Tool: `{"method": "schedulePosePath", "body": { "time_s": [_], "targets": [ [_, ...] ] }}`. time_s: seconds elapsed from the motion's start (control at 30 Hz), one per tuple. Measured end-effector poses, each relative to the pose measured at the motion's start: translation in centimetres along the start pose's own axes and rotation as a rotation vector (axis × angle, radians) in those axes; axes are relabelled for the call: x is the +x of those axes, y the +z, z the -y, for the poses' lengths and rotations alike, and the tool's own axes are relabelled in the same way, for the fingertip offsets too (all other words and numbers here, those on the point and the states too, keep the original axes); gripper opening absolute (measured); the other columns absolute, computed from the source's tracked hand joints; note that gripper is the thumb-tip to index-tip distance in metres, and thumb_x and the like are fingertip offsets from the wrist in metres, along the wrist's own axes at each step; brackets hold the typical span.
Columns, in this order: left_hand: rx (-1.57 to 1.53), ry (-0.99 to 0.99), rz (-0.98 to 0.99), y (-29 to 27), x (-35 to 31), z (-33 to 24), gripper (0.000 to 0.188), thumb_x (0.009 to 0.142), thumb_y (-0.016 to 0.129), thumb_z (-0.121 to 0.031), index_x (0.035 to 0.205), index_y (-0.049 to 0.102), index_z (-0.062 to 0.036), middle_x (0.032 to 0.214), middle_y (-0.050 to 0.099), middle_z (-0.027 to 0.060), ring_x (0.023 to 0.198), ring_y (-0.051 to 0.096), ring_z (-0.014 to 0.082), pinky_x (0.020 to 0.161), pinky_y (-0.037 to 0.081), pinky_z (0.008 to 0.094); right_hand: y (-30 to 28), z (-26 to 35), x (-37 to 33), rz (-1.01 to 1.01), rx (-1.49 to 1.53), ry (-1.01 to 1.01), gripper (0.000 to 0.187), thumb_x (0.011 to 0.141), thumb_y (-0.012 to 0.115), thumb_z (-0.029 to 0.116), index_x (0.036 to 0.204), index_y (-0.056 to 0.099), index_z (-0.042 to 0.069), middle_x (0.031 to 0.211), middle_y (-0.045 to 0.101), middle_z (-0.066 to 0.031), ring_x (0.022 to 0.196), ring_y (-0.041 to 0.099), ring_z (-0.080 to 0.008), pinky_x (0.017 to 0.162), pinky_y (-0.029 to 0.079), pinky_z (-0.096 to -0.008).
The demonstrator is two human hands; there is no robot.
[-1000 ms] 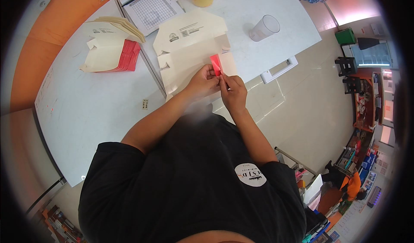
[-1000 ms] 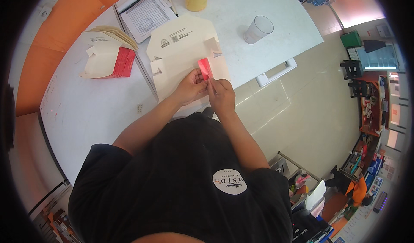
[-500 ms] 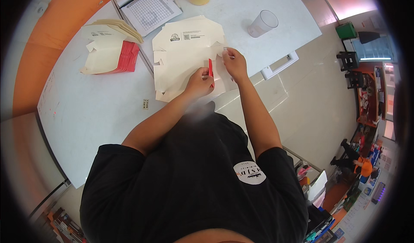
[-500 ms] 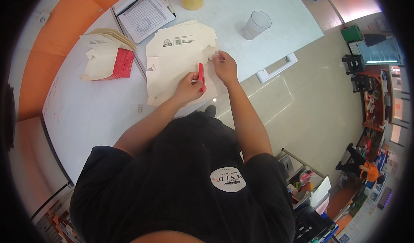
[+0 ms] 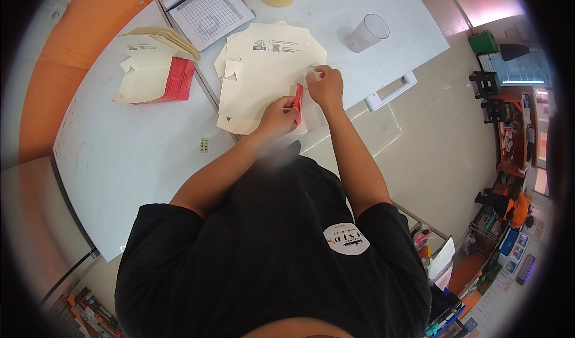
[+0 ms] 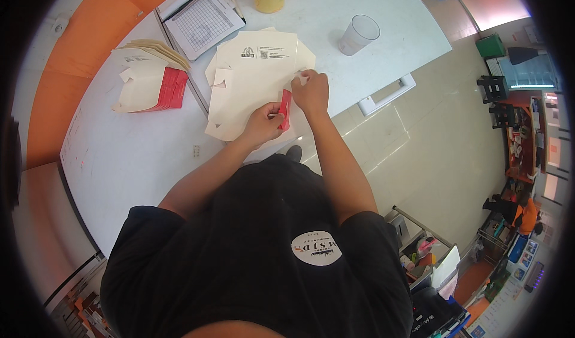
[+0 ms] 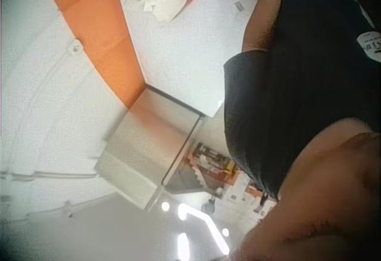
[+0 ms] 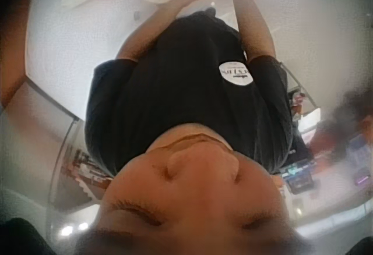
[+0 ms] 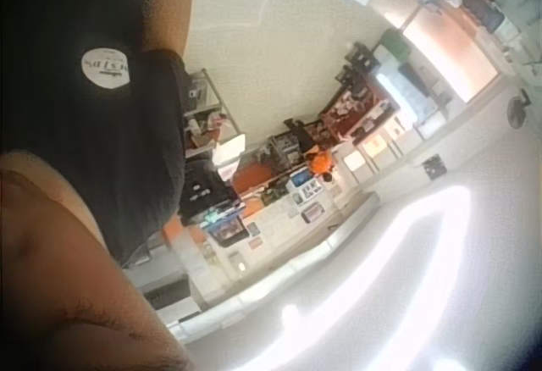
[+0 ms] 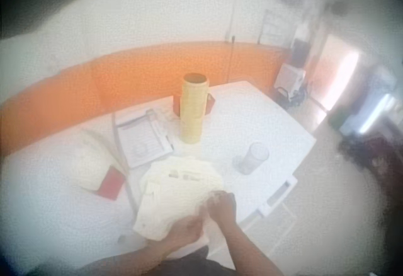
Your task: The person folds flat paperboard blanks into small rectangular boxes and seals them with red adhesive tabs. The person repeatedly picks a blank, folds the sides, and applies a red tab to close the box, stacking finished units on the counter.
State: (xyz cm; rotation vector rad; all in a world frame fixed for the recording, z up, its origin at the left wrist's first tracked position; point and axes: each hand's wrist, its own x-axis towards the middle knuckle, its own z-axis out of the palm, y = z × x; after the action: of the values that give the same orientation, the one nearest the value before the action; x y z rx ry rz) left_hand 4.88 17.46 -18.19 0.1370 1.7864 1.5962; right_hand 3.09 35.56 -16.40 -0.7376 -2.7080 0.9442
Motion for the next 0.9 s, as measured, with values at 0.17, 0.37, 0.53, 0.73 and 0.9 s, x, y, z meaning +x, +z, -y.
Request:
{"method": "schedulePosePath", "body": {
  "time_s": [0.17,0.37,0.53,0.73,0.9],
  "targets": [
    [-0.011,0.04,-0.019,0.1,0.2,1.1,0.039,0.095,0.057,-0.007,0.133,0.057,0.0025,0.115,0.064,0.01,0.097,0.065,0.0154,0.08,0.057,0.0311,2.1,-4.1,1.6,-0.147,0.047,-0.18,0.037,0.085,0.074,0.026,0.108,0.072,-0.002,0.078,0.071,-0.0126,0.074,0.07,-0.0271,0.076,0.056,-0.0361],
    [-0.096,-0.059,-0.006,0.1,-0.5,-0.2,0.038,0.096,0.057,-0.007,0.133,0.058,0.0015,0.114,0.063,0.0099,0.096,0.064,0.0147,0.072,0.058,0.0293,-1.7,-0.2,0.8,0.132,0.231,0.064,0.03,0.084,0.075,0.022,0.1,0.072,-0.003,0.08,0.072,-0.0094,0.073,0.072,-0.0193,0.069,0.057,-0.0308],
    [-0.091,-0.029,-0.002,0.4,-0.5,-0.5,0.036,0.098,0.056,-0.007,0.133,0.059,0.0014,0.114,0.063,0.0099,0.094,0.064,0.0147,0.07,0.057,0.0285,-3.7,3.7,-0.9,0.302,0.481,0.339,0.017,0.083,0.073,0.012,0.086,0.067,-0.003,0.079,0.072,-0.0106,0.062,0.071,-0.0169,0.058,0.056,-0.0267],
    [-0.058,0.039,-0.01,0.1,0.1,0.1,0.034,0.097,0.056,-0.006,0.129,0.061,0.0024,0.113,0.065,0.0096,0.091,0.065,0.0128,0.069,0.056,0.028,-1.8,1.7,-2.6,0.253,0.455,0.232,0.014,0.079,0.073,0.01,0.084,0.069,-0.003,0.077,0.074,-0.0134,0.066,0.075,-0.0205,0.063,0.058,-0.0324],
    [0.057,0.049,0.024,-0.3,-0.9,-1.8,0.033,0.095,0.059,-0.005,0.127,0.063,0.003,0.111,0.067,0.0104,0.079,0.068,0.0137,0.071,0.056,0.029,-1.3,1.5,-5.4,0.175,0.218,-0.007,0.018,0.079,0.073,0.013,0.09,0.075,-0.002,0.081,0.074,-0.0181,0.076,0.075,-0.0287,0.07,0.058,-0.0359]
  ]
}}
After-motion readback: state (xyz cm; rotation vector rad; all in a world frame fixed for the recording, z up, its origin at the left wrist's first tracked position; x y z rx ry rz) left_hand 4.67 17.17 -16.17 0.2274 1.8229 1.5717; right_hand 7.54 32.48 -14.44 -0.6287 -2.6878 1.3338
